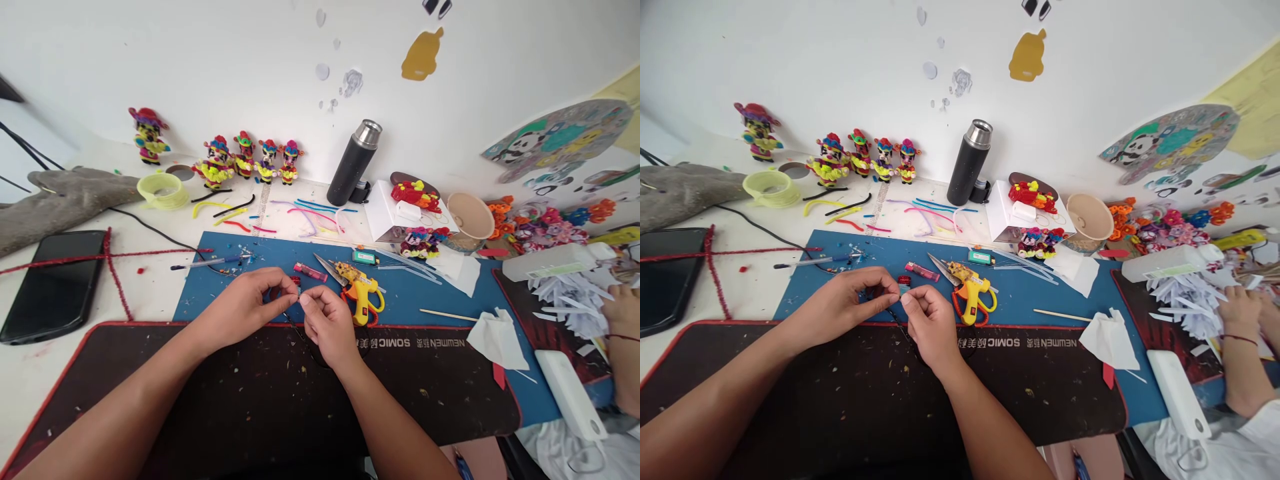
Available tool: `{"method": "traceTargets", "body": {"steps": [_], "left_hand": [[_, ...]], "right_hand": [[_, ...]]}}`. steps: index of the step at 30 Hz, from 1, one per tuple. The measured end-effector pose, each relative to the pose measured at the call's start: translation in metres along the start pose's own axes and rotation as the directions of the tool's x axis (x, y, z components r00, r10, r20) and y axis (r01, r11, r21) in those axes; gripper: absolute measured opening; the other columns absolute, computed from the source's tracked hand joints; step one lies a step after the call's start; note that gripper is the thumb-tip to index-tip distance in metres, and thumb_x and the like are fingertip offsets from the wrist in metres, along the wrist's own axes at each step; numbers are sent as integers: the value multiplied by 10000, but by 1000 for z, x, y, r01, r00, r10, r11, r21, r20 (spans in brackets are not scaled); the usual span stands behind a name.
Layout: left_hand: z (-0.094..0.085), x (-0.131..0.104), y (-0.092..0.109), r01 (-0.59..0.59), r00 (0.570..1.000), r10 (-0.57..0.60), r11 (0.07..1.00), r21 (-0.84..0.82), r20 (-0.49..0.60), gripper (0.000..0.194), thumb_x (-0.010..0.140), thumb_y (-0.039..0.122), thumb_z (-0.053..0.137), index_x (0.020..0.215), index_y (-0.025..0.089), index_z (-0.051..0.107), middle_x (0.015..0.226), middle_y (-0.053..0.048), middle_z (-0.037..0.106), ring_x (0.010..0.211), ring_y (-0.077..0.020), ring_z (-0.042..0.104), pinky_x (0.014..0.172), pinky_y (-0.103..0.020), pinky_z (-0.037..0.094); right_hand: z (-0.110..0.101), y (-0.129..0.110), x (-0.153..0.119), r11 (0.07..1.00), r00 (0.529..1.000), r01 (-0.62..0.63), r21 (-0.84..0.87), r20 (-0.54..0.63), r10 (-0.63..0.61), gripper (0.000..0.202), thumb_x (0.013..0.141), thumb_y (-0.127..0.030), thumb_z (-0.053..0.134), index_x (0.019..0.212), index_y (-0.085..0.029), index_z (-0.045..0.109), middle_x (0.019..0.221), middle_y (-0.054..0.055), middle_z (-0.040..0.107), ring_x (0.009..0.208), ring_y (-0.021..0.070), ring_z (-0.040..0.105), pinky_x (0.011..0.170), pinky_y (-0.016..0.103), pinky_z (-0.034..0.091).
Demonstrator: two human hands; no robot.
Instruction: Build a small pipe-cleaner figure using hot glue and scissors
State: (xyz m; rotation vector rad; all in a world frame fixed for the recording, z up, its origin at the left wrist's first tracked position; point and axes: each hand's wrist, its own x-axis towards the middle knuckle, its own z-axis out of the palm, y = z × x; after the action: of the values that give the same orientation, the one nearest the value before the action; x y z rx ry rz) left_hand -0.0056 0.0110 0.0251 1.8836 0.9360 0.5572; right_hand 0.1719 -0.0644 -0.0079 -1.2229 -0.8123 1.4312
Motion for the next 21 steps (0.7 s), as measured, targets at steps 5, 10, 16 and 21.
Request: {"method": "traceTargets", "body": {"steps": [5, 10, 16, 21], "left_hand": [[-1, 0, 2, 22, 1000, -22, 1000, -6, 17, 227, 979, 435, 619, 930, 249, 740, 962, -6, 761, 892, -208, 687, 783, -296, 486], [-4, 1, -1, 54, 998, -53, 997, -55, 19, 271, 965, 484, 618, 904, 246, 733, 920, 1, 750, 877, -208, 675, 771, -292, 477], [-8, 5, -12, 76, 995, -80, 994, -80, -54, 338, 930, 562, 621, 898, 243, 727, 913, -9, 757, 900, -233, 679, 799, -302, 502], [-9, 7, -13, 99, 991, -104, 992, -74, -81, 394, 895, 616, 605, 875, 241, 726, 913, -22, 774, 907, -257, 694, 799, -316, 526]], "right_hand": [[0, 3, 1, 1000, 1000, 7, 15, -3, -7, 418, 881, -586, 777, 873, -205, 604, 472, -147, 357, 357, 45, 255, 346, 183, 211], [2, 6, 2, 999, 999, 40, 16, -21, -40, 431, 872, -599, 778, 869, -206, 600, 478, -136, 403, 354, 46, 276, 343, 183, 203], [2, 1, -11, 998, 998, 52, -42, -42, -53, 445, 880, -631, 757, 881, -214, 603, 509, -129, 393, 366, 53, 277, 359, 196, 217], [-24, -13, -29, 954, 986, 84, -289, -116, -122, 437, 923, -632, 713, 885, -203, 635, 554, -103, 380, 416, 66, 285, 397, 211, 210]]}}
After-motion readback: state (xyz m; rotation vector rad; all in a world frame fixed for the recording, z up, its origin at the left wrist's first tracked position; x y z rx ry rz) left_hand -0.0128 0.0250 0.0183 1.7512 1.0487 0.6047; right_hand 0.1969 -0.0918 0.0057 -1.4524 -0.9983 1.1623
